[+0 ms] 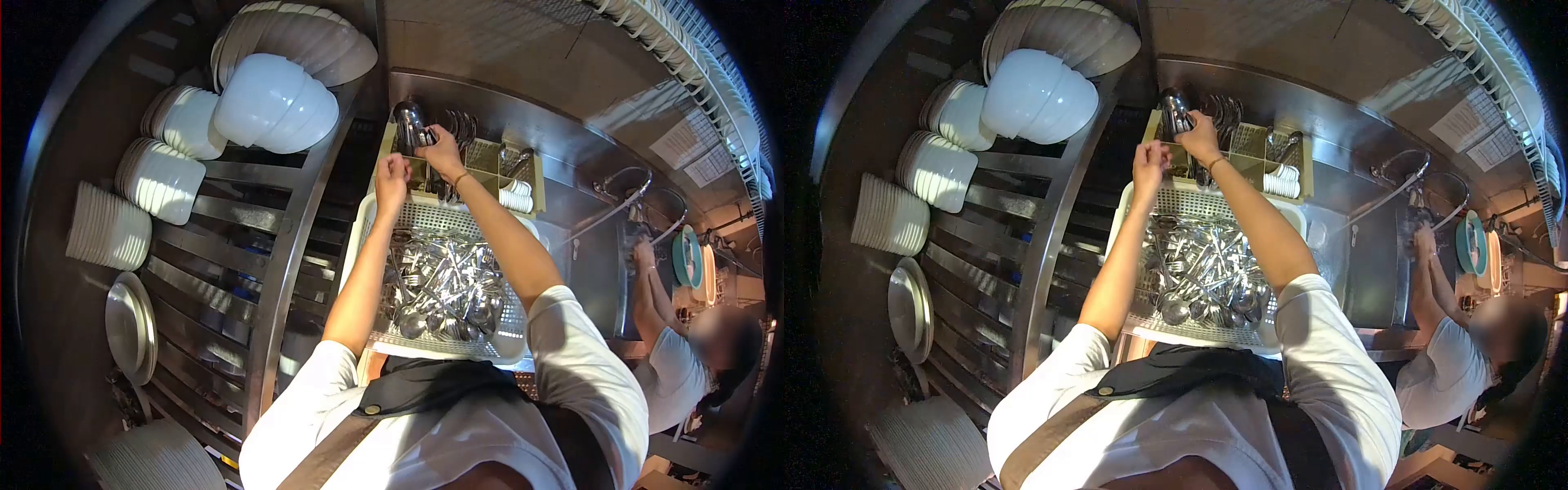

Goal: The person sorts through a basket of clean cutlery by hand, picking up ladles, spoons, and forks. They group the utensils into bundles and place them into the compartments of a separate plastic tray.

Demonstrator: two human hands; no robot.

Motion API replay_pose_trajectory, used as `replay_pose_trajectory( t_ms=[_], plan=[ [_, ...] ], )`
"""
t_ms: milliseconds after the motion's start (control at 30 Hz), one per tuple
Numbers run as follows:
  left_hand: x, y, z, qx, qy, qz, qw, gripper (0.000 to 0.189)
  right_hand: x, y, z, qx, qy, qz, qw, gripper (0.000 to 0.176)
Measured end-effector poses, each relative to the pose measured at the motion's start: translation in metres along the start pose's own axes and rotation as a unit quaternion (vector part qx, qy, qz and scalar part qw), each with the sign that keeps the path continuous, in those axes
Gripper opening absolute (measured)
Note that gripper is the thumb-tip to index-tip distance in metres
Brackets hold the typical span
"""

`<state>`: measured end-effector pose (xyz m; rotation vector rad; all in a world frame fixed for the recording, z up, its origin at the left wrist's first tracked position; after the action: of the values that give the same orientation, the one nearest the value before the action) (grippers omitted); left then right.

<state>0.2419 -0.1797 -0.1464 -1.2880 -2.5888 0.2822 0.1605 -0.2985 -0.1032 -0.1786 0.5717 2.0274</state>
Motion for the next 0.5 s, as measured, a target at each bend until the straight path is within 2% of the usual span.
replay_pose_trajectory(
  t_ms=[100, 167, 200, 233, 300, 367, 400, 433, 500],
  plan=[
    [-0.021, -0.012, -0.018, 0.057, 0.001, 0.006, 0.998, 0.034, -0.005, -0.004, 0.003, -0.05, -0.002, 0.007, 0.999, 0.036],
    [-0.03, -0.018, -0.017, 0.153, 0.097, 0.032, 0.983, 0.042, -0.008, -0.004, 0.004, -0.077, -0.002, 0.01, 0.997, 0.037],
    [-0.02, -0.025, -0.02, 0.245, 0.18, 0.006, 0.953, 0.038, -0.012, -0.005, 0.005, -0.071, 0.027, 0.026, 0.997, 0.037],
    [-0.027, -0.016, -0.001, 0.245, 0.177, 0.006, 0.953, 0.038, -0.015, -0.007, 0.005, -0.064, 0.055, 0.043, 0.995, 0.037],
    [-0.033, -0.014, 0.031, 0.084, 0.187, 0.159, 0.966, 0.027, -0.017, -0.008, 0.004, -0.029, 0.081, 0.042, 0.995, 0.038],
    [0.012, -0.022, 0.024, -0.06, 0.12, 0.088, 0.987, 0.022, -0.014, -0.005, 0.002, 0.002, 0.107, -0.003, 0.994, 0.038],
    [0.028, -0.028, 0.026, -0.123, 0.086, 0.075, 0.986, 0.022, -0.01, -0.003, 0.005, -0.001, 0.084, -0.063, 0.994, 0.033],
    [0.041, -0.033, 0.029, -0.185, 0.053, 0.061, 0.979, 0.022, -0.012, -0.005, 0.006, 0.0, 0.082, -0.063, 0.995, 0.033],
    [0.059, -0.039, 0.03, -0.199, -0.033, 0.011, 0.979, 0.022, -0.008, -0.005, 0.007, 0.076, 0.016, -0.136, 0.988, 0.039]
  ],
)
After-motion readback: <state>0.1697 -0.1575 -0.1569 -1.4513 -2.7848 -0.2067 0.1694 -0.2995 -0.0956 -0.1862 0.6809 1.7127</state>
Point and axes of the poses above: each hand's wrist, its own x-axis away from the middle knuckle, its own y-axis out of the back of the hand, z = x × y, the point moved 4 cm from there along -x, towards the middle knuckle, and after that the axes turned 11 degrees about y, right-handed, at the moved point
